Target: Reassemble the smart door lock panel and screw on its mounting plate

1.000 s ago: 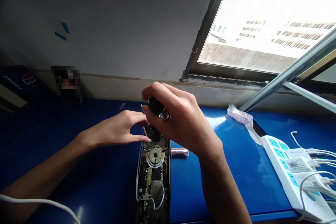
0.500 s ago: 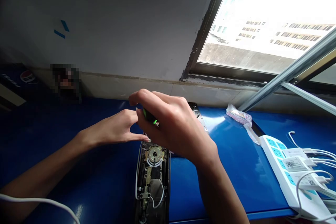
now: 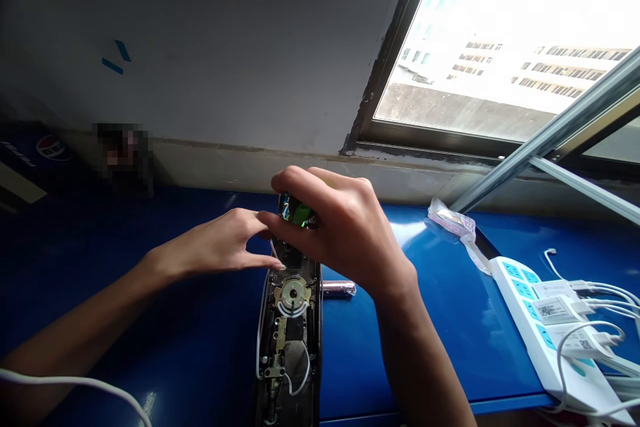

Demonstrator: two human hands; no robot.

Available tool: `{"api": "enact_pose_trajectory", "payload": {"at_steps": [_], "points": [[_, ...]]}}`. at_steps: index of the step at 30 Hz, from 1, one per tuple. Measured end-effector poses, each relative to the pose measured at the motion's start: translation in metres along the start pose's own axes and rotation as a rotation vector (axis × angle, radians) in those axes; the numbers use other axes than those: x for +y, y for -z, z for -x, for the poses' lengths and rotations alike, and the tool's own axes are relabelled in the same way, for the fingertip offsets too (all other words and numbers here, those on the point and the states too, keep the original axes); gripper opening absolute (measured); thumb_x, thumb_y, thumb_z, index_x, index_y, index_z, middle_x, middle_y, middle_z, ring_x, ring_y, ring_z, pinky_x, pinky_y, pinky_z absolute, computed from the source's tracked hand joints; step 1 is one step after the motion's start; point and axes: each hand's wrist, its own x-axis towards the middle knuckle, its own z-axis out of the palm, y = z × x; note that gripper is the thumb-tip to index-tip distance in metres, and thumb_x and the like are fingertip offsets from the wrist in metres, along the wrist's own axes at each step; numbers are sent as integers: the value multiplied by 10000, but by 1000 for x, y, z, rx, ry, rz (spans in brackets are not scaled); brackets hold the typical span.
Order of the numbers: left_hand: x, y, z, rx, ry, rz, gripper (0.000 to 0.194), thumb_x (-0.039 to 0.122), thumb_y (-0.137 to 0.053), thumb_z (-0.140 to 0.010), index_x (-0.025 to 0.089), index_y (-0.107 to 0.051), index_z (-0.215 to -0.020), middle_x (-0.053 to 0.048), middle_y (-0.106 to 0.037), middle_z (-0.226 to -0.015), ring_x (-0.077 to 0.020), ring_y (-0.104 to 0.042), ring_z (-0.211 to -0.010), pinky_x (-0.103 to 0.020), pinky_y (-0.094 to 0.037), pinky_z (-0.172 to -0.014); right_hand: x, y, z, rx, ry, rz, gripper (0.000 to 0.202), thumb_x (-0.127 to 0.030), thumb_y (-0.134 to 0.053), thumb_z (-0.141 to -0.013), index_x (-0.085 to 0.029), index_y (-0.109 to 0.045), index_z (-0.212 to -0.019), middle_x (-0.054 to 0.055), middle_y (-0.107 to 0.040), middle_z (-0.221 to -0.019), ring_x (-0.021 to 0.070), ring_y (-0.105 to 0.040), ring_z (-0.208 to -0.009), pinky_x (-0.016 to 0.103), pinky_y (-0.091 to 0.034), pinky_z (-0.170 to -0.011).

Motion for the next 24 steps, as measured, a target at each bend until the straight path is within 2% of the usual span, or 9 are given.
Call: {"api": "enact_pose_trajectory", "payload": {"at_steps": [3,6,8,11,13,16,18,22,24], "points": [[-1,0,-1,-22,2,0,389,528,-768,-886,183,-740,-1063,-68,-750,-974,-231,-690,-844,-322,-510,-761,-3,-1,0,9,-15,-9,126,-144,-737,-882,-218,-682,-968,-12,-722,-827,109,-633,-675,246,-522,-623],[-2,0,-2,-19,-8,7,383,531,-765,-886,181,-738,-1038,-65,-741,-956,-229,-681,-844,-318,-497,-752,-7,2,0,-61,-22,-111,287,-95,-651,-888,-239,-679,-1135,22,-763,-1016,146,-704,-818,286,-591,-738],[-2,0,-2,-16,-11,1,371,526,-771,-884,185,-736,-1025,-57,-738,-956,-226,-676,-844,-311,-484,-736,-6,4,0,-58,-26,-93,346,-104,-659,-868,-248,-673,-1182,41,-761,-1072,175,-713,-872,324,-601,-778],[-3,-1,-2,-20,-4,-17,361,511,-783,-884,190,-737,-1042,-51,-744,-976,-220,-673,-836,-306,-470,-723,-2,3,1,-11,-29,16,241,-151,-732,-861,-243,-690,-1080,28,-744,-936,156,-656,-734,306,-554,-670],[-2,0,-2,-25,4,-27,360,505,-786,-885,188,-737,-1050,-53,-747,-988,-220,-674,-837,-306,-468,-725,-1,2,1,0,-20,24,219,-126,-734,-861,-237,-684,-1043,6,-725,-884,128,-617,-680,278,-523,-632],[-1,0,-2,-26,0,-18,353,507,-782,-887,186,-737,-1029,-50,-740,-970,-223,-671,-847,-306,-469,-727,-3,0,0,-31,-2,-56,400,-48,-673,-827,-227,-639,-1184,20,-729,-1035,133,-665,-806,270,-556,-724],[0,1,-2,-26,-4,-3,349,508,-772,-893,190,-740,-1032,-50,-737,-963,-228,-672,-850,-311,-477,-736,-4,-1,0,-49,-6,-65,492,-61,-672,-806,-222,-597,-1265,33,-721,-1099,144,-674,-843,280,-564,-746],[0,1,-1,-25,4,-17,353,507,-768,-898,191,-742,-1053,-59,-741,-983,-231,-678,-844,-317,-481,-752,-4,-2,0,-21,-37,11,361,-155,-743,-862,-234,-626,-1193,7,-724,-992,120,-647,-737,265,-551,-691],[0,0,-1,-27,5,-41,358,509,-768,-901,184,-735,-1048,-58,-739,-982,-226,-674,-843,-309,-472,-736,-4,-2,0,-8,-41,11,344,-123,-720,-876,-235,-625,-1186,7,-725,-987,122,-664,-764,257,-556,-706]]}}
